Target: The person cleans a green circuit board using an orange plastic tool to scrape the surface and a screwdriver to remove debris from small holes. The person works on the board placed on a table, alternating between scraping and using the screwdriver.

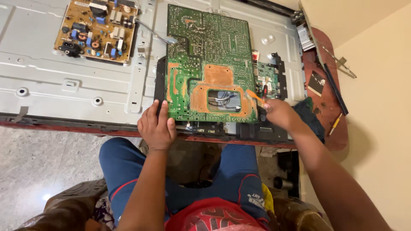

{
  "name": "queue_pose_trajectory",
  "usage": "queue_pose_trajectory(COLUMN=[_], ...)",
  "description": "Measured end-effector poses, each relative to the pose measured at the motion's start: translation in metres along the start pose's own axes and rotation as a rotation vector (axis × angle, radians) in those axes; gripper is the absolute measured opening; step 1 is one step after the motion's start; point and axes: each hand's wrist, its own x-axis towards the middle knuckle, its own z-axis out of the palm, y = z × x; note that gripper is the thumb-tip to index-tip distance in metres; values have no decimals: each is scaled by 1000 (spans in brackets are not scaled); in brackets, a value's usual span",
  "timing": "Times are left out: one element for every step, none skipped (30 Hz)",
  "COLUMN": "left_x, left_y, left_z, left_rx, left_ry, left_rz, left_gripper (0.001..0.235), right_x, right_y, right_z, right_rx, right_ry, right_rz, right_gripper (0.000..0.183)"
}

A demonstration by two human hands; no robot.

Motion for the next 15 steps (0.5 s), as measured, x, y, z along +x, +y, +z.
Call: queue_pose_trajectory(left_x=[-1, -1, -2, -3, -2, -1, -2, -1, -4, -8, -8, -9, -7, -6, -5], left_y=[1, 1, 1, 2, 2, 2, 1, 1, -1, -1, -3, -4, -2, -1, 0], left_z=[1, 1, 1, 2, 2, 3, 3, 6, 5, 4, 4, 4, 6, 6, 7], left_rx=[-4, -1, 1, 4, 12, 20, 32, 24, 23, 21, 29, 37, 38, 33, 25], left_ry=[1, 1, -1, -3, 13, 29, 43, 40, 27, 14, 10, 6, 11, 13, 12], left_rz=[-5, -5, -9, -13, -6, 1, 5, 4, 5, 5, 3, 1, 0, -9, -14], left_gripper=[48, 49, 49, 49, 49, 49, 49, 49, 50, 50, 51, 51, 52, 52, 53], right_x=[-2, -7, -12, -19, -27, -33, -39, -44, -50, -56, -58, -58, -57, -56, -56], right_y=[-3, -6, -9, -11, -15, -18, -21, -23, -25, -26, -26, -27, -24, -22, -19], right_z=[-3, -4, -7, -8, -9, -10, -10, -11, -8, -4, -1, 2, 2, 2, 6], right_rx=[35, 71, 104, 73, 44, 16, 36, 56, 86, 79, 71, 61, 51, 41, 34], right_ry=[10, 20, 27, 31, 35, 39, 31, 22, 5, -38, -73, -108, -96, -85, -71], right_rz=[-16, -31, -46, -64, -84, -104, -111, -117, -121, -42, 34, 109, 92, 74, 61], right_gripper=[11, 10, 12, 13, 14, 16, 19, 23, 26, 16, 12, 18, 20, 22, 25])
